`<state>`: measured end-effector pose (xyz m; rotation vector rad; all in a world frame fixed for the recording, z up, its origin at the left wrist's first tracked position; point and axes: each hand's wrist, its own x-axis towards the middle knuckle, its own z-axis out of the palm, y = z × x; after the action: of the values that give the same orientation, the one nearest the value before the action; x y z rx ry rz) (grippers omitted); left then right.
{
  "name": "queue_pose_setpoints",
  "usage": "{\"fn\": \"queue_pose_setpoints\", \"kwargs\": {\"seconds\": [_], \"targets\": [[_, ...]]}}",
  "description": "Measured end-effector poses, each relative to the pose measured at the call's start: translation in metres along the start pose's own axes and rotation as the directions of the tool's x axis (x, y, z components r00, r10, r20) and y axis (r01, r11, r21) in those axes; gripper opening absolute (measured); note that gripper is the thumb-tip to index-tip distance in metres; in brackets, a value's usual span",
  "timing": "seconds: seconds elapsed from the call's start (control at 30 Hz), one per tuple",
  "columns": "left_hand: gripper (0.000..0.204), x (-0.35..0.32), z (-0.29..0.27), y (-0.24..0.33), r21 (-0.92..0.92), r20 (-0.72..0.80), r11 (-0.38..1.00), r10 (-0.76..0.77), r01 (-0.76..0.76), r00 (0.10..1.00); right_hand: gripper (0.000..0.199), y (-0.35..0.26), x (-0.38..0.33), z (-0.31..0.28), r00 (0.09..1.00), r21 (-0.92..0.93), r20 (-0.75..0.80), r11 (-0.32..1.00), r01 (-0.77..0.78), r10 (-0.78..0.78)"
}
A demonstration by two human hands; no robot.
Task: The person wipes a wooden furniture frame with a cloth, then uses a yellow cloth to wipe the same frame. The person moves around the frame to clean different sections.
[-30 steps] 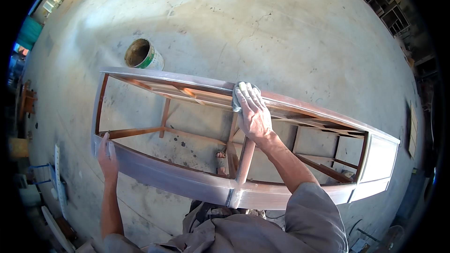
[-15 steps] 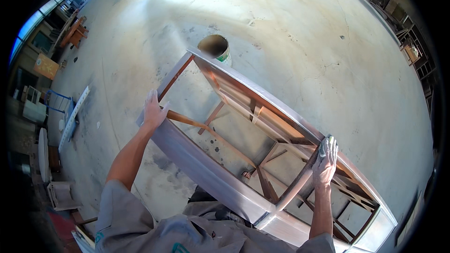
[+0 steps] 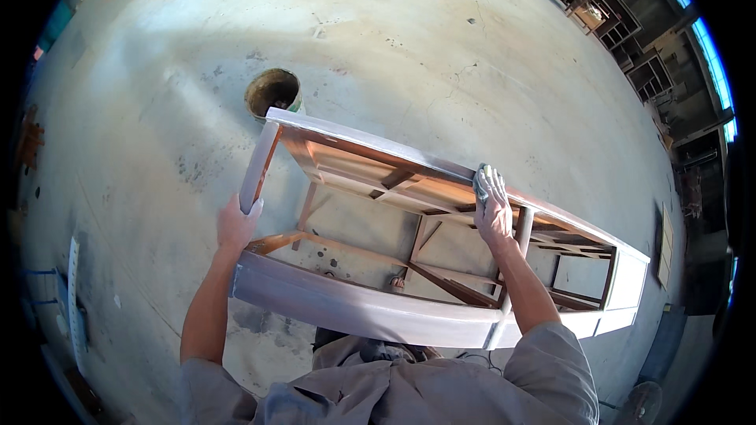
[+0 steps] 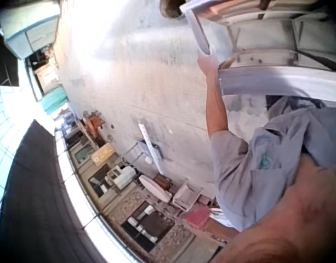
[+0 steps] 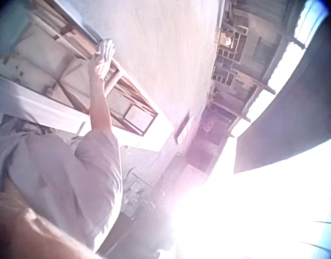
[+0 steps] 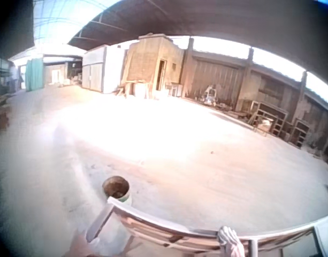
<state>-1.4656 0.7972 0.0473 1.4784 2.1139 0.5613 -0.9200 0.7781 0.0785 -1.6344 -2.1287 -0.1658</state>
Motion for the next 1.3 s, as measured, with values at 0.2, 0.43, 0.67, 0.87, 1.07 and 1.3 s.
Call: {"fn": "queue_pose_setpoints", "kwargs": {"seconds": [0.2, 0.43, 0.67, 0.87, 1.07, 1.3], "targets": [[0.042, 0.031, -0.017, -0.017, -0.013, -0.044, 0.997, 0.072, -0.073, 0.996, 0.057, -0.205, 0.142, 0.112, 0.989, 0.172, -0.088, 0.976, 0.131, -0.117], [0.041, 0.039, -0.042, -0.038, 0.047, -0.011, 0.993, 0.107, -0.106, 0.994, 0.054, -0.237, 0.153, 0.108, 0.991, 0.035, -0.021, 0.991, 0.132, -0.131], [0.039, 0.063, -0.058, -0.055, 0.025, -0.015, 0.983, 0.182, -0.182, 0.983, 0.052, -0.359, 0.273, 0.174, 0.951, 0.211, -0.035, 0.928, 0.307, -0.307], [0.040, 0.033, -0.023, -0.034, 0.016, -0.024, 0.985, 0.171, -0.171, 0.985, 0.054, -0.347, 0.256, 0.178, 0.951, 0.154, -0.021, 0.939, 0.307, -0.308], [0.039, 0.047, -0.019, -0.042, 0.052, -0.033, 0.991, 0.128, -0.126, 0.991, 0.057, -0.200, 0.138, 0.097, 0.982, 0.104, -0.003, 0.977, 0.188, -0.189], [0.038, 0.050, 0.010, -0.021, 0.048, -0.021, 0.992, 0.115, -0.114, 0.993, 0.042, -0.096, 0.078, 0.072, 0.980, -0.014, -0.141, 0.989, -0.146, 0.142]]}}
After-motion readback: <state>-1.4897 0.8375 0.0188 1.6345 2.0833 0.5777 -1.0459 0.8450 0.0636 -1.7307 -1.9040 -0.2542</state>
